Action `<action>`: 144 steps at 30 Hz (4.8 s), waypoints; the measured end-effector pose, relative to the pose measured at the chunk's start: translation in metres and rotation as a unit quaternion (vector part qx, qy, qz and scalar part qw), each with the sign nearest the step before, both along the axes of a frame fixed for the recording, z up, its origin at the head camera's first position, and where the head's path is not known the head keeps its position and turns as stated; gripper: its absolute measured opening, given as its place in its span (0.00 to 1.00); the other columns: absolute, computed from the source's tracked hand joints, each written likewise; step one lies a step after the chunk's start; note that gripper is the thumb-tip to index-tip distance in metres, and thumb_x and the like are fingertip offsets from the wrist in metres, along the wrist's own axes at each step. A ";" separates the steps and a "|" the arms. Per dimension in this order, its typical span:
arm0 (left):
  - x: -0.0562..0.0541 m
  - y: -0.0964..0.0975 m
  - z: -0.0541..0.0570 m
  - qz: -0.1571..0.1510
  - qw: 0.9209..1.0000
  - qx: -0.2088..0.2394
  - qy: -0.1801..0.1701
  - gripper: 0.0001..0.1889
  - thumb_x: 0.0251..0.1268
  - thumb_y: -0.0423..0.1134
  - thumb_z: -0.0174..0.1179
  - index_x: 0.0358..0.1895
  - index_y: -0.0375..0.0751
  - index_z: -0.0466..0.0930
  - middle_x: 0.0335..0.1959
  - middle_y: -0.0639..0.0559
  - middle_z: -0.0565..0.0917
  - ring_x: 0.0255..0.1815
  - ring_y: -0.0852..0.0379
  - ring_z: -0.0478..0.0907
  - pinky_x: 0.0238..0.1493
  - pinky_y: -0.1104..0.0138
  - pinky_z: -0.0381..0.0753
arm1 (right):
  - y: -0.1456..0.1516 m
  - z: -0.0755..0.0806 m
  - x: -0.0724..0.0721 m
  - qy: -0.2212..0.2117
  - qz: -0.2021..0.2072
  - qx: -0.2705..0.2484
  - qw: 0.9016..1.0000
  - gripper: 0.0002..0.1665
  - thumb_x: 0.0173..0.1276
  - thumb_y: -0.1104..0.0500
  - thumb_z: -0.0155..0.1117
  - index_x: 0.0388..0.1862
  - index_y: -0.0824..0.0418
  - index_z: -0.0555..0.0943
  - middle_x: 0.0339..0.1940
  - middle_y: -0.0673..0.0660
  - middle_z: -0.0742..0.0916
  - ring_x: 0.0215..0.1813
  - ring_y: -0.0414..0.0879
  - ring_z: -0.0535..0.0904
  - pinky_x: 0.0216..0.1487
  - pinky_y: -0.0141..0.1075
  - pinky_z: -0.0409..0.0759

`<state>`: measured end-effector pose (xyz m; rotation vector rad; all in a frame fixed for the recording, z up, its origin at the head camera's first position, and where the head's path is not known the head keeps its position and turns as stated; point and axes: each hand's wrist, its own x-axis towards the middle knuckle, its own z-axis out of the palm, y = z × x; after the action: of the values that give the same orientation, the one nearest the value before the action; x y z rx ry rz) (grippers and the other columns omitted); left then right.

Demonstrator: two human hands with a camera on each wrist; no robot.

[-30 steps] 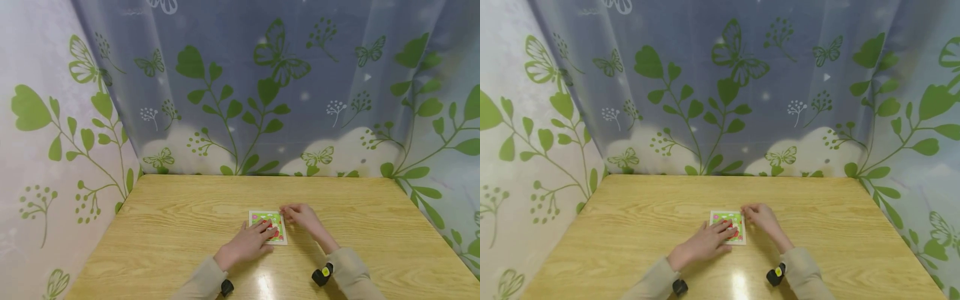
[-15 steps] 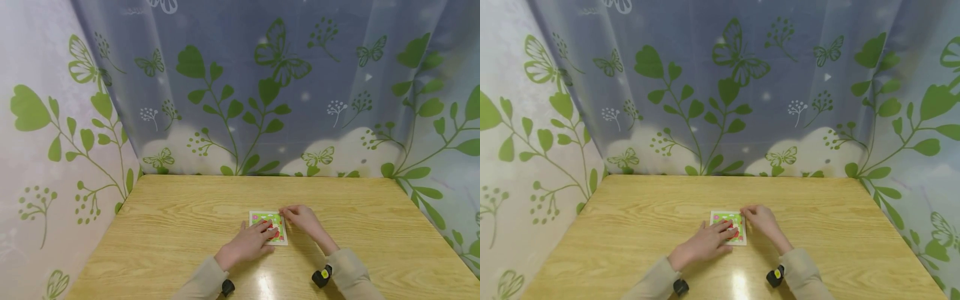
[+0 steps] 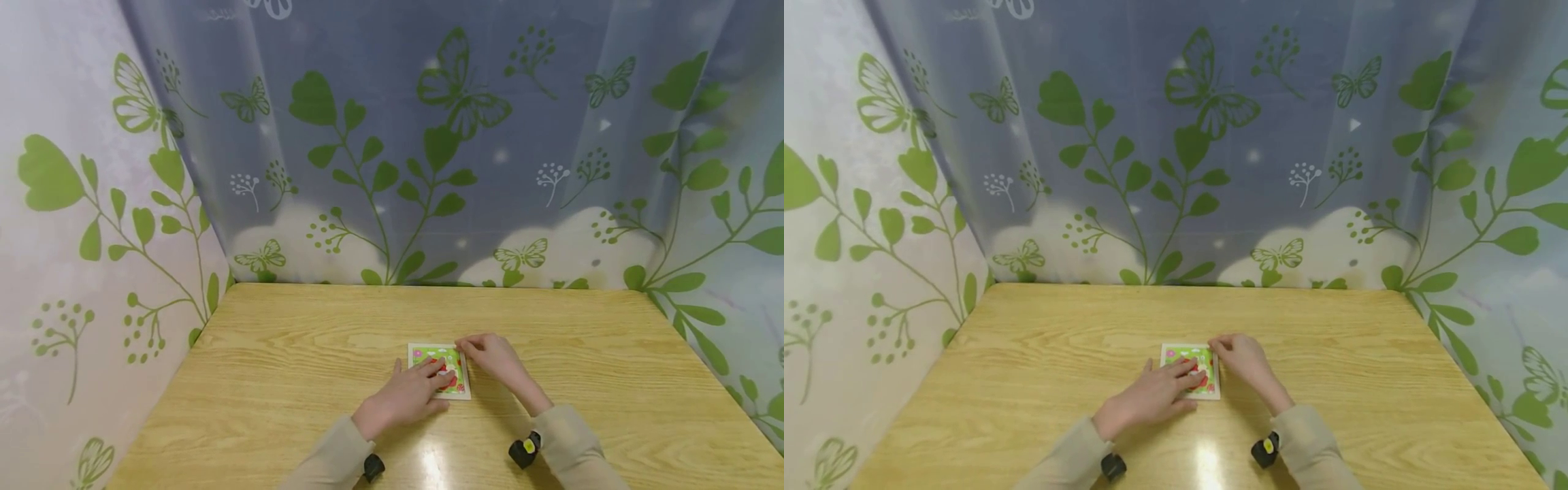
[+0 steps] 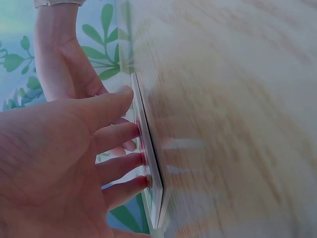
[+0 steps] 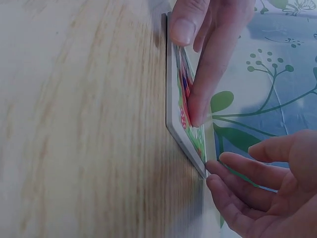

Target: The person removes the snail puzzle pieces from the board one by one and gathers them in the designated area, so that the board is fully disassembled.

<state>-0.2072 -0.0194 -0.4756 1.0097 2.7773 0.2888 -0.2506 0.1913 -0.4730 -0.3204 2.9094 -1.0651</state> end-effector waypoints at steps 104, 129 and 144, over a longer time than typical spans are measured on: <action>0.002 -0.001 0.008 -0.009 1.000 -0.011 -0.005 0.30 0.76 0.56 0.53 0.77 0.55 0.66 0.80 0.53 0.62 0.81 0.51 0.57 0.72 0.33 0.59 | 0.093 -0.003 -0.013 -0.055 -0.086 -0.098 0.990 0.20 0.62 0.66 0.74 0.51 0.75 0.83 0.42 0.67 0.89 0.43 0.53 0.86 0.32 0.32 0.80; 0.000 -0.001 0.006 -0.012 1.000 -0.011 -0.014 0.31 0.75 0.58 0.53 0.77 0.57 0.65 0.80 0.54 0.61 0.81 0.52 0.56 0.72 0.33 0.59 | 0.086 0.001 -0.020 -0.059 -0.083 0.002 0.995 0.14 0.61 0.63 0.75 0.45 0.68 0.87 0.41 0.63 0.89 0.44 0.56 0.85 0.37 0.38 0.80; -0.003 0.003 0.008 0.013 0.999 0.017 -0.027 0.27 0.76 0.58 0.53 0.72 0.52 0.72 0.79 0.52 0.64 0.79 0.49 0.60 0.72 0.33 0.59 | 0.086 0.004 -0.007 -0.029 -0.097 -0.095 0.990 0.19 0.79 0.58 0.57 0.56 0.73 0.81 0.47 0.70 0.86 0.39 0.55 0.87 0.35 0.40 0.86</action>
<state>-0.2101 -0.0167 -0.4677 0.9584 2.7484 0.3621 -0.2580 0.2772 -0.4692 -0.0086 2.8388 -1.3592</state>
